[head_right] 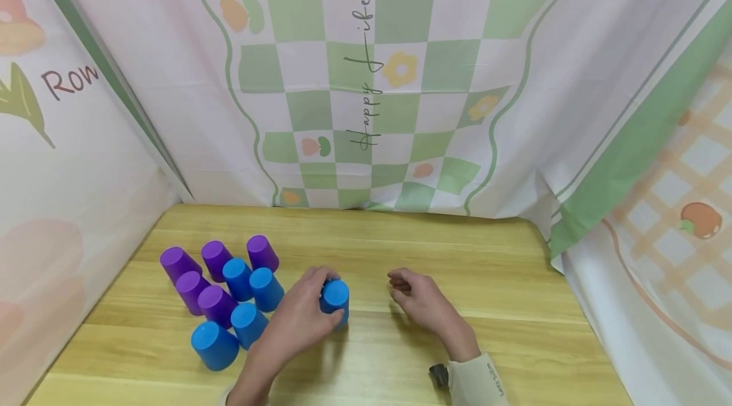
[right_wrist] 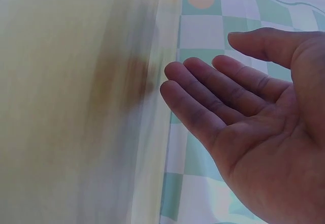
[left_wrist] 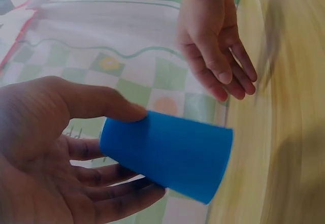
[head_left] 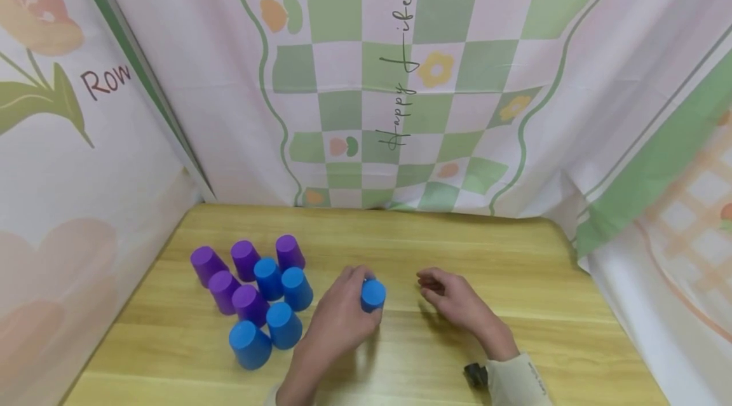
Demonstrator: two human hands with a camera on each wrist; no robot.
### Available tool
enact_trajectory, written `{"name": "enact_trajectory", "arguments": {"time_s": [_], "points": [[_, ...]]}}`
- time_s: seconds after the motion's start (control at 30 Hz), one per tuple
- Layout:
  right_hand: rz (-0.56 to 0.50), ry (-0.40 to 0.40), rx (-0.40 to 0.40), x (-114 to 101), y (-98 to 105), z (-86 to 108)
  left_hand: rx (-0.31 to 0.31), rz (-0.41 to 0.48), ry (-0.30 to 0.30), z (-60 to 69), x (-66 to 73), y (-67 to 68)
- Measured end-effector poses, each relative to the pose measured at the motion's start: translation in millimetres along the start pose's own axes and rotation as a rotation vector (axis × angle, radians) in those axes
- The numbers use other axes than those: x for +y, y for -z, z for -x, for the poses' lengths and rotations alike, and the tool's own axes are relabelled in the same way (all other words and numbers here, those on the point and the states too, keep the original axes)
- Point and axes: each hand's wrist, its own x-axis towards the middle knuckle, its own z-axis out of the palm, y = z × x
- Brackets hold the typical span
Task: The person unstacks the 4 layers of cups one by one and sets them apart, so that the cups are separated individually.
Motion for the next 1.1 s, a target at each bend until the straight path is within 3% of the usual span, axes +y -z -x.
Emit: {"name": "enact_trajectory", "arguments": {"time_s": [0.17,0.43,0.7,0.8,1.1], "points": [[0.007,0.002,-0.003,-3,3,0.7,-0.036,-0.009,0.008,11.1,-2.9,8.4],[0.007,0.006,-0.014,-4,6,2.5,-0.084,-0.01,0.07,26.9,-12.2,25.7],[0.01,0.008,-0.01,-2,6,4.0,-0.06,-0.05,-0.009,41.7,-33.0,33.0],[0.004,0.011,-0.011,-2,6,3.8,-0.07,-0.046,0.002,46.6,-38.5,36.4],[0.009,0.008,0.001,-4,4,2.9,-0.188,-0.002,0.066,61.1,-56.7,44.7]]}}
